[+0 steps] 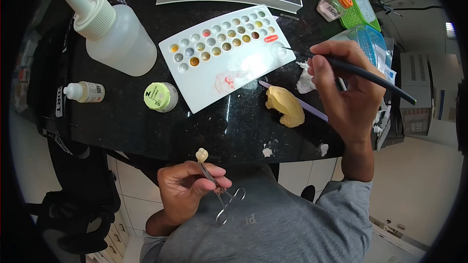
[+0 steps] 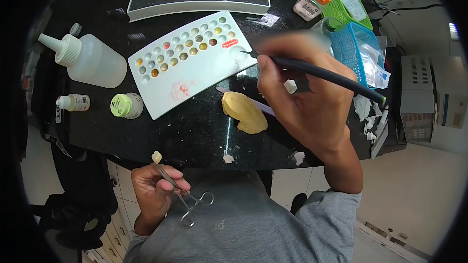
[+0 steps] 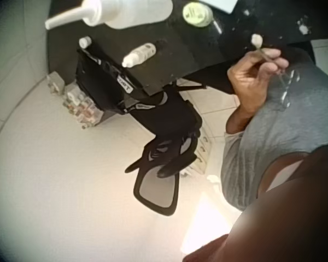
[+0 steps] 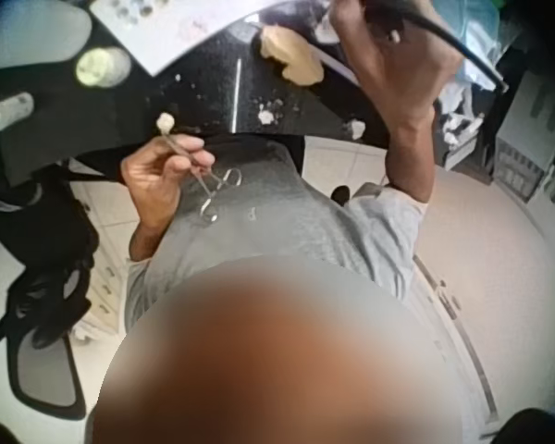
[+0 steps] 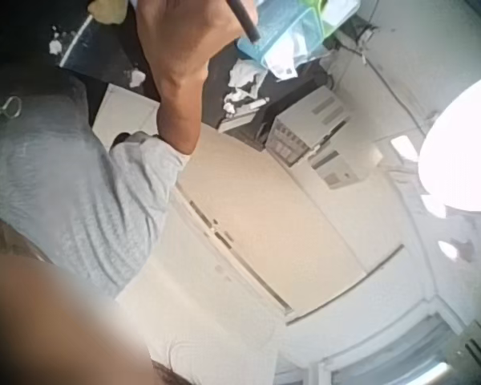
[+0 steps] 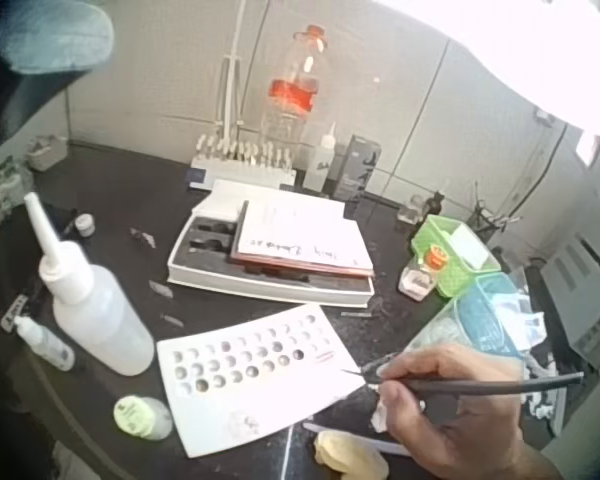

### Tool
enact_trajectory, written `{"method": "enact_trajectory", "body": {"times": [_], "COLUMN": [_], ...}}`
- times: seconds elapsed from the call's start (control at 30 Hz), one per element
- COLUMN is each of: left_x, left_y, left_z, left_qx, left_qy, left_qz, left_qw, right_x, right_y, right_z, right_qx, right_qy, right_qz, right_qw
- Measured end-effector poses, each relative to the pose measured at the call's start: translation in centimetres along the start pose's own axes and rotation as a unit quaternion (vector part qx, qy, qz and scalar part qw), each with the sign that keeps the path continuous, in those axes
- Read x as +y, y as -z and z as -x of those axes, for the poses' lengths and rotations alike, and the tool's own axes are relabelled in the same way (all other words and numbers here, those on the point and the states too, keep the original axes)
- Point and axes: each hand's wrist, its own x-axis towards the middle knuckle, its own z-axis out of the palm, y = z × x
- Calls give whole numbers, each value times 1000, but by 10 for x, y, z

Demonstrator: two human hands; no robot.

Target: Staining and glazing a dental crown at a laboratory bench using a brush and color palette.

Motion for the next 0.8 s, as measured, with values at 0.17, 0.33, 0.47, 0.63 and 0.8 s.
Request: {"method": "enact_trajectory", "body": {"times": [0.17, 0.33, 0.47, 0.63, 0.8], "left_x": [-2, -6, -7, -4, -1], "left_y": [-5, -3, -2, -1, -7], "left_z": [0, 1, 1, 2, -5], "left_qx": [26, 18, 15, 18, -17], "left_qy": [-10, -18, -21, -12, -17], "left_qz": [5, 3, 6, -4, 14], "left_qw": [1000, 1000, 1000, 1000, 1000], "right_x": [0, 3, 6, -11, -43], "right_y": [0, -3, -7, 4, 46], "right_z": [0, 0, 0, 5, 36], "right_qx": [23, -2, -11, 61, -33], "right_qy": [-24, -1, -3, 0, 104], "right_qz": [-31, -20, -14, -88, -168], "right_qw": [999, 1000, 1000, 994, 980]}}
